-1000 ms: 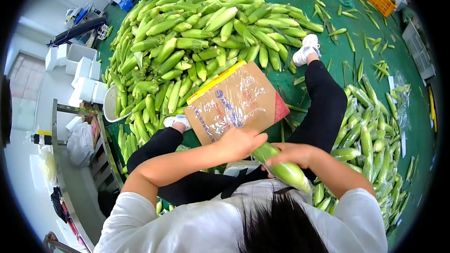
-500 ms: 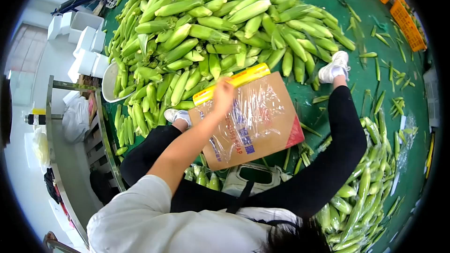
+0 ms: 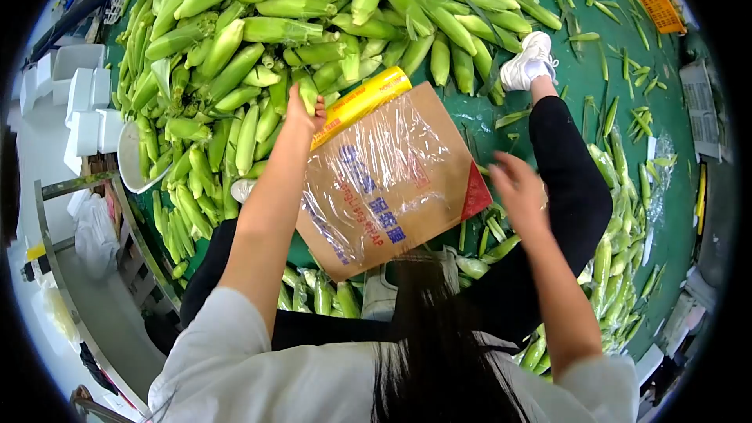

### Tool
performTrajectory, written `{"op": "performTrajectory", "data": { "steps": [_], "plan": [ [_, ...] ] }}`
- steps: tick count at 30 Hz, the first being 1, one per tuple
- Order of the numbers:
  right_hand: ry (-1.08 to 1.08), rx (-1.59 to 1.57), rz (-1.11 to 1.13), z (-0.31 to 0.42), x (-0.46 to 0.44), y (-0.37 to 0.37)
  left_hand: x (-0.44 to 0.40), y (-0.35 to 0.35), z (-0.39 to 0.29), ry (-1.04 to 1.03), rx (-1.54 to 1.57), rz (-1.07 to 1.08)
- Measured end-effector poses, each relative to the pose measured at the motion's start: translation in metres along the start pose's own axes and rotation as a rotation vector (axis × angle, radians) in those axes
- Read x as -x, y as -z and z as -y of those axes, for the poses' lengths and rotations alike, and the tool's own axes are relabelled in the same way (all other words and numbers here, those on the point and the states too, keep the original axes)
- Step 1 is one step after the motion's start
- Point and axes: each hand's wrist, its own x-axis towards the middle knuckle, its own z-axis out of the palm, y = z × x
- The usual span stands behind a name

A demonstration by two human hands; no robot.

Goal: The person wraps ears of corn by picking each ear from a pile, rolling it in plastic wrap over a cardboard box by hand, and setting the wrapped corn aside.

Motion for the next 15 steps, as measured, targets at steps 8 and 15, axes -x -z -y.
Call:
{"op": "performTrajectory", "data": {
  "steps": [8, 15],
  "plan": [
    [0.199, 0.019, -0.030, -0.036, -0.036, -0.138, 0.192, 0.078, 0.108, -1.019, -1.516, 0.039],
    [0.966, -0.013, 0.116, 0.071, -0.058, -0.177, 0.184, 0.082, 0.129, -1.239, -1.801, -0.096]
  ]
}}
